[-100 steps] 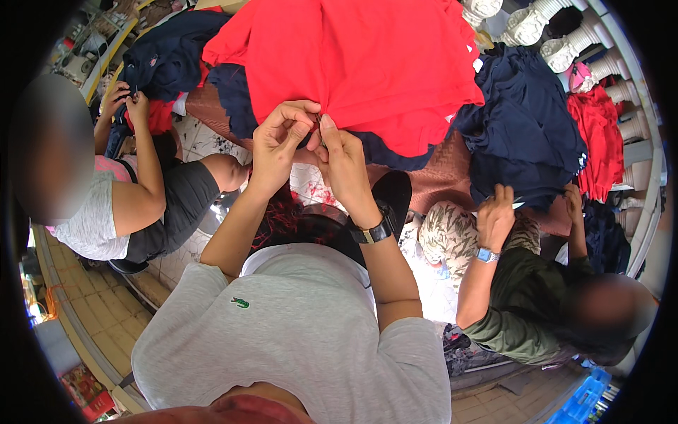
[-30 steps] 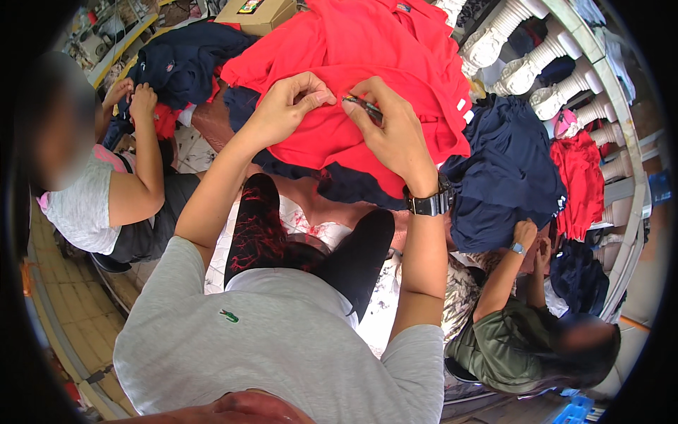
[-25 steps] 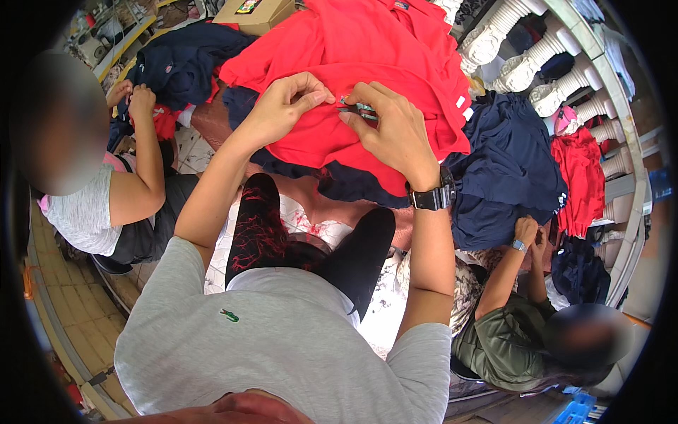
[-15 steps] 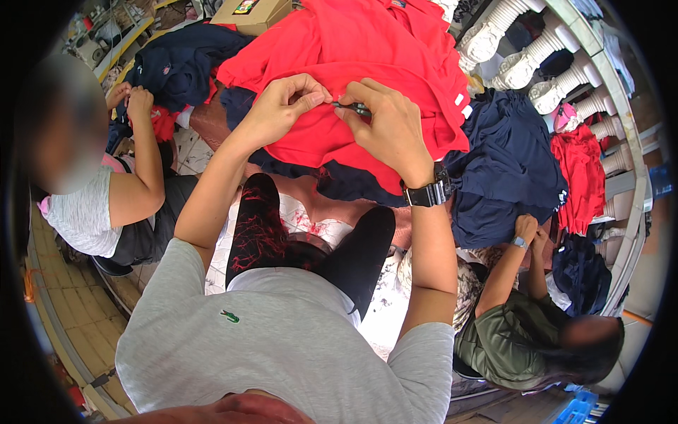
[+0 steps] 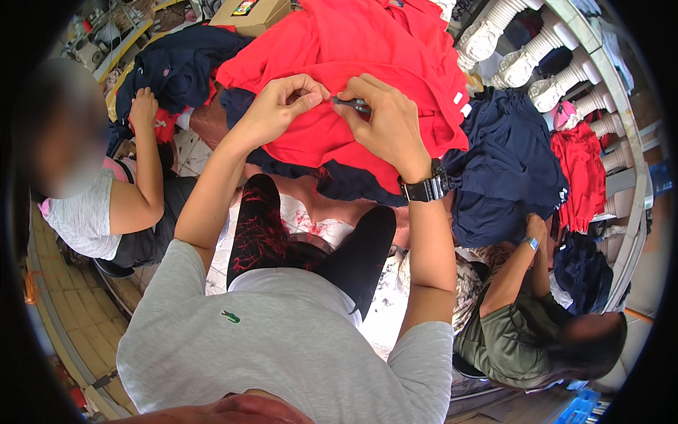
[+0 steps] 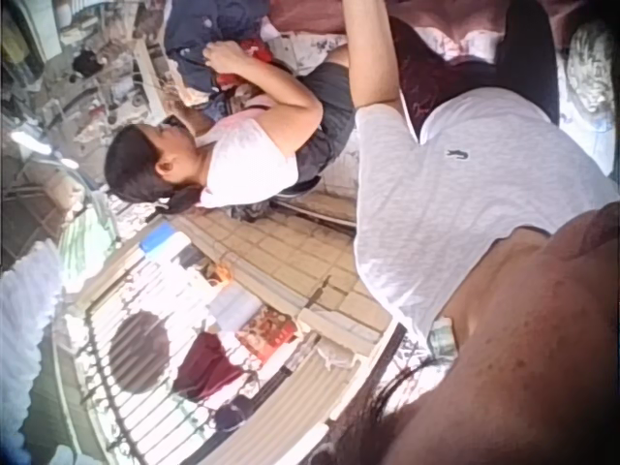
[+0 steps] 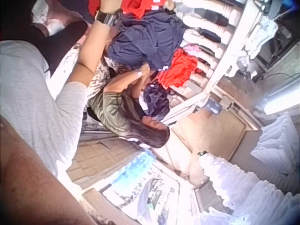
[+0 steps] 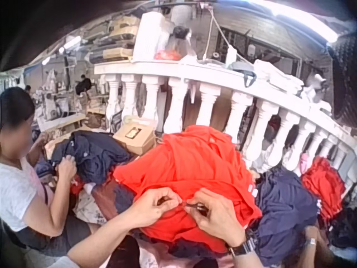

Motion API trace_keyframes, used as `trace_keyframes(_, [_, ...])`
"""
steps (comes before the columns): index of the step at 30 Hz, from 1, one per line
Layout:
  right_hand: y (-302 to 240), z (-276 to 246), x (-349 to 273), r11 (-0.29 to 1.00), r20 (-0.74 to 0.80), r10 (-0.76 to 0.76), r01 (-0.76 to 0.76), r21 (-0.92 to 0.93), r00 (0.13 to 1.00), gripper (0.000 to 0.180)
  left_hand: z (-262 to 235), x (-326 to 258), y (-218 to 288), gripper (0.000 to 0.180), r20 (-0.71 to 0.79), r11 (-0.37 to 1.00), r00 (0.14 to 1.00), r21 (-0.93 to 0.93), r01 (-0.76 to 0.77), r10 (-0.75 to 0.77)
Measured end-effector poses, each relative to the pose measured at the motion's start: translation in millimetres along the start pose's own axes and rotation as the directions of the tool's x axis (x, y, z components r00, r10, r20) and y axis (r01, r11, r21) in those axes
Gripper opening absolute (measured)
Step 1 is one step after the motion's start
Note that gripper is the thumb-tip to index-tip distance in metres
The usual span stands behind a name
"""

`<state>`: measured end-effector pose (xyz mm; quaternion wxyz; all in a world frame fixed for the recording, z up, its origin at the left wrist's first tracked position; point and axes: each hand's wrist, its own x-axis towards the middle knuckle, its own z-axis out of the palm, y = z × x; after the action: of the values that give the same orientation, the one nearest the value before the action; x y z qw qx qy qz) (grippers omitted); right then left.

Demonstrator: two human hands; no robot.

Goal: The person uses a small tool to trim loose threads and tags from a red sweatshirt. They repeatedly pull the fabric taut and snip small protrusions while seated on the floor.

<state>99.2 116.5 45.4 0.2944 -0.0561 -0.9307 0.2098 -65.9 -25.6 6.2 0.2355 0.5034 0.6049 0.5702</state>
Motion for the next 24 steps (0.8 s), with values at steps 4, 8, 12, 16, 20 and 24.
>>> trace_keyframes(4, [0.6, 1.2, 1.2, 1.0, -0.006, -0.004, 0.004, 0.007, 1.0, 0.015, 0.2, 0.4, -2.9, 0.019, 0.0, 1.0, 1.0, -0.019, -0.009, 0.009])
trace_keyframes(8, [1.5, 3.0, 1.6, 1.0, -0.031, -0.006, 0.006, 0.008, 1.0, 0.016, -1.2, -3.8, -0.4, 0.015, -0.031, 0.999, 0.999, 0.029, -0.033, 0.034])
trace_keyframes(12, [21.0, -13.3, -4.9, 0.986, -0.26, 0.074, -0.033, 0.162, 0.963, 0.021, -21.6, -44.1, 29.5, 0.016, 0.288, 0.916, 0.95, 0.337, -0.219, 0.121])
trace_keyframes(16, [20.9, -48.2, -11.0, 0.941, -0.384, 0.113, -0.223, -0.255, 0.916, 0.045, -20.6, -49.5, 50.5, 0.024, -0.012, 0.693, 0.9, 0.643, -0.326, 0.435])
trace_keyframes(20, [45.3, -36.4, -12.4, 0.788, -0.362, 0.409, -0.524, -0.323, 0.838, 0.026, -31.0, -11.3, 12.1, 0.017, -0.137, 0.712, 0.914, 0.674, -0.196, 0.382])
trace_keyframes(24, [46.8, -57.9, 3.8, 0.875, -0.586, 0.303, -0.463, -0.141, 0.751, 0.018, -51.4, 6.0, 28.7, 0.028, -0.09, 0.619, 0.875, 0.741, -0.261, 0.476])
